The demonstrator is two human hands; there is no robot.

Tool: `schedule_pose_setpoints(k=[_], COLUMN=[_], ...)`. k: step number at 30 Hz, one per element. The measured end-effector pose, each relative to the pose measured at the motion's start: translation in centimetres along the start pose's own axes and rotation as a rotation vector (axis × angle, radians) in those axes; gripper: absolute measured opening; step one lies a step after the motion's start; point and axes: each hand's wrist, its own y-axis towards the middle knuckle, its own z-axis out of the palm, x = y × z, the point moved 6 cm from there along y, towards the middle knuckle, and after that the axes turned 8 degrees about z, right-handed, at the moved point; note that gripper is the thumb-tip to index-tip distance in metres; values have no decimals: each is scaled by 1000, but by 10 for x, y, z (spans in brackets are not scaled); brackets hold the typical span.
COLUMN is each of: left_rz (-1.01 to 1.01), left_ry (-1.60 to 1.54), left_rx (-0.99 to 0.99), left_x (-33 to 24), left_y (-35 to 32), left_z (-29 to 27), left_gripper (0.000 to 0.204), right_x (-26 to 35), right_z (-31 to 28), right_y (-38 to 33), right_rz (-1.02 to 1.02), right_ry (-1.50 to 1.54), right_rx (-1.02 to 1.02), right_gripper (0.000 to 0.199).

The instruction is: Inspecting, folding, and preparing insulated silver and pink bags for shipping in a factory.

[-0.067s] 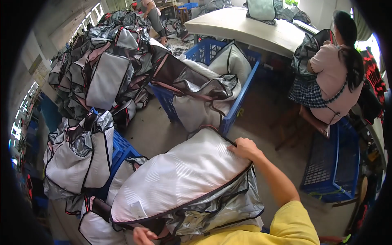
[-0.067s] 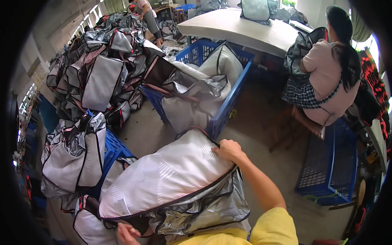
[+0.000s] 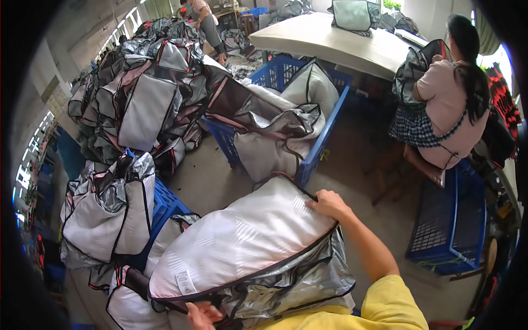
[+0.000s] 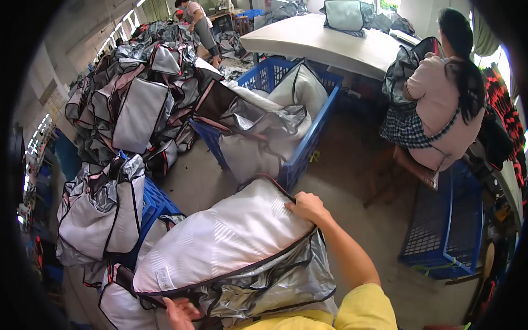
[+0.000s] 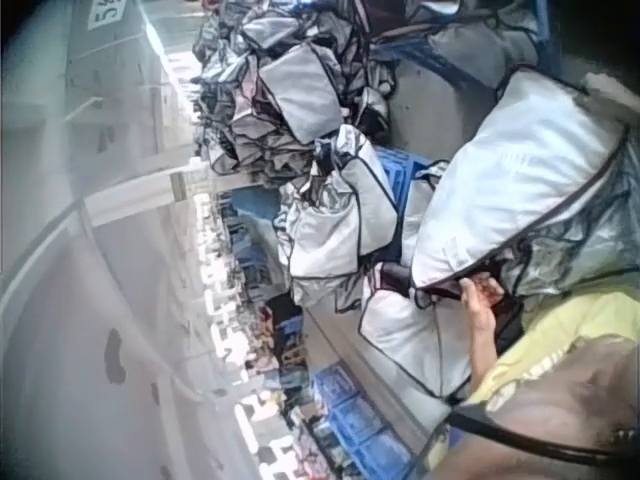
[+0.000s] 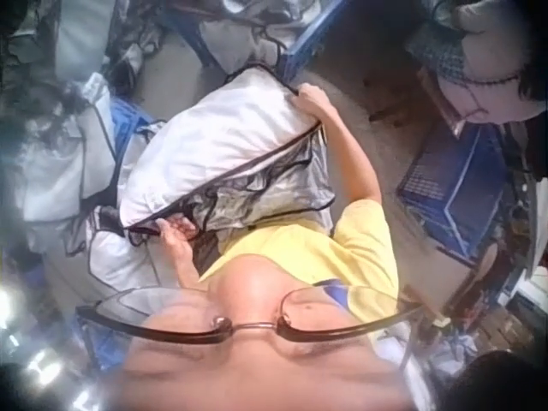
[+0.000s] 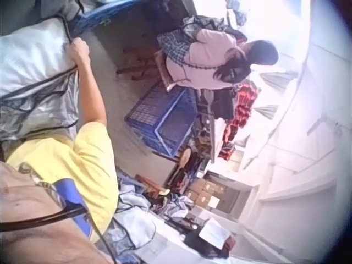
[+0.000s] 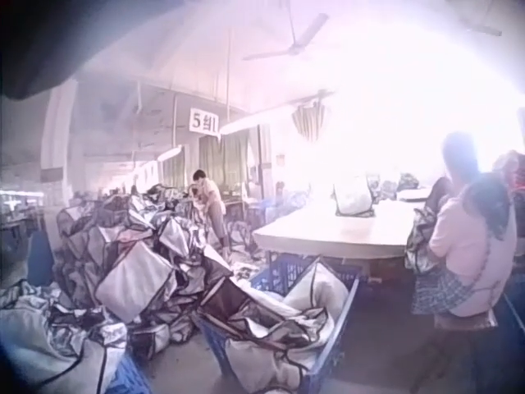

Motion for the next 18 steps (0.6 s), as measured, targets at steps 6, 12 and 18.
schedule_pose_setpoints(k=[6,12,18], left_rz=[46,243,485], left_ry=[139,264,180], left_rx=[-206,-171,-240], left_x=[-2,-19,-81], left_y=[64,62,29], left_z=[19,25,45], left_gripper=[45,41,47], right_x=[-6,-21,-13], right_z=[12,16,-26], right_y=[-11,-35,-101], right_rz=[26,-27,-121], right_ry=[170,280,513], right_rx=[71,26,-6], right_gripper=[57,51,43])
